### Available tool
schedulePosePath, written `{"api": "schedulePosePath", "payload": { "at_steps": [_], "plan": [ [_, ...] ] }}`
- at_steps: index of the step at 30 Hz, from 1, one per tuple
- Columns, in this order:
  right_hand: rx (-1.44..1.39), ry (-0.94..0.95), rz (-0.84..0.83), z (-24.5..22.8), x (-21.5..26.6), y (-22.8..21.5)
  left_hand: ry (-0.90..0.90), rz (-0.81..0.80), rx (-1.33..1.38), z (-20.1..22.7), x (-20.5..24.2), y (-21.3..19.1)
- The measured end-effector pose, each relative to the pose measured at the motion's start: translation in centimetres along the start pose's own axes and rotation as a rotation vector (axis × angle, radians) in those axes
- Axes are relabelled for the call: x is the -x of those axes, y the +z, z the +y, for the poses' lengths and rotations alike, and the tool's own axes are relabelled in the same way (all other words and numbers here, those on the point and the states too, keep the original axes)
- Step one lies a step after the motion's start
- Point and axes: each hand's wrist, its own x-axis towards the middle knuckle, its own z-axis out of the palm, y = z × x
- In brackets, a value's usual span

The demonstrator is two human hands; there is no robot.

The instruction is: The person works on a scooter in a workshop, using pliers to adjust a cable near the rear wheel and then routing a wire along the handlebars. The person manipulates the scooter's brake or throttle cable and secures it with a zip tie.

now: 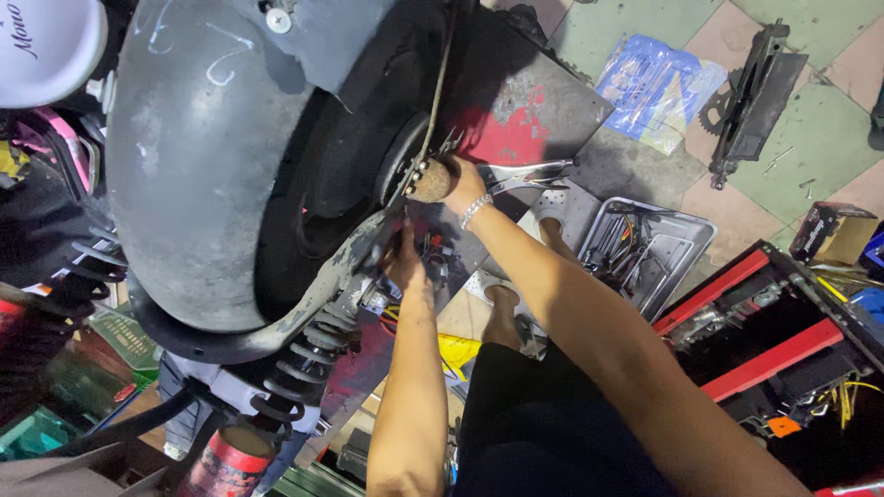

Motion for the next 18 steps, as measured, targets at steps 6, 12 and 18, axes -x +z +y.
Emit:
{"api": "schedulePosePath", "payload": {
  "at_steps": [6, 12, 18],
  "plan": [
    [-0.052, -0.188, -0.096, 4.5, -0.7, 0.7, -0.046, 0.008, -0.142, -2.4, -0.2, -2.0],
    [0.333, -0.099, -0.167, 6.4, 6.2, 5.0, -0.266, 0.043, 0.184, -8.1, 3.8, -9.7],
    [0.392, -0.058, -0.162, 5.4, 6.8, 7.3, -0.232, 0.15, 0.167, -8.9, 3.9, -11.9]
  ]
}}
